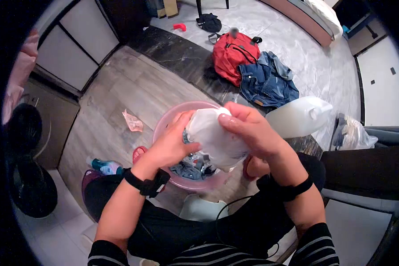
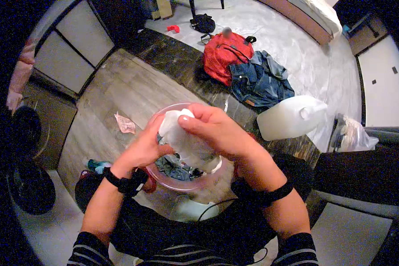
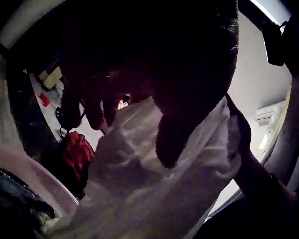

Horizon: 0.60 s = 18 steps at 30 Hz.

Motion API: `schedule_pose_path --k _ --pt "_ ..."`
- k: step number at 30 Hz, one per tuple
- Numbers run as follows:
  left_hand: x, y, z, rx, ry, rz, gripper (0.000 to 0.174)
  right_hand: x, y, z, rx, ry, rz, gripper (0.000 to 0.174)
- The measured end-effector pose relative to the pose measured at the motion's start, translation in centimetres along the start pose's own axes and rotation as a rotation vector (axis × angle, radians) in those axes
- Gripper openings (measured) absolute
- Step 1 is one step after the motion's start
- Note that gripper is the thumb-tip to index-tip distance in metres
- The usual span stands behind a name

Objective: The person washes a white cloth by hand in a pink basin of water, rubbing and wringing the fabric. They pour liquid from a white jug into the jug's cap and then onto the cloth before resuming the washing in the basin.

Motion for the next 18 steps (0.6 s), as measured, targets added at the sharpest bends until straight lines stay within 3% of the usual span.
schedule_pose_path --k 3,7,11,14,17,18 --pt "-2.3 -0.4 1.5 -0.067 0.568 -0.211 0.058 -0.1 0.0 -1.6 0.068 -0.107 -0.064 0.025" --pt "-5.1 -0.4 -1.5 0.067 0.331 -0.403 0.031 -1.8 0.6 -5.8 0.407 -0.109 -0.135 0.022" --pt "-3.3 -0.9 -5.1 0.2 0.221 -0.182 0.029 -1.3 0.8 -9.0 0.553 -0.095 -0.16 0.022" --pt "-2.1 -0.7 -5.7 0.188 0.158 -0.091 0.028 -0.9 1.0 -9.7 0.61 -0.054 -0.157 0.022" --pt "-1.7 -0.2 -4.6 0.042 0.587 -0.299 0.032 -1.4 1.6 -10.5 0.693 0.05 -0.169 0.022" --pt "-1.4 -0.2 -4.4 0.039 0.706 -0.292 0.033 -1.8 1.8 -10.9 0.735 0.111 -0.191 0.022"
Point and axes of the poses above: each hand's wrist, its own y-axis away from the middle knuckle, its own z-axis out of the palm, x = y × z, the point moved 9 cm from there along -y, towards the middle knuckle, and after that the axes turned 1 degree about -y, right-handed, at the moved point
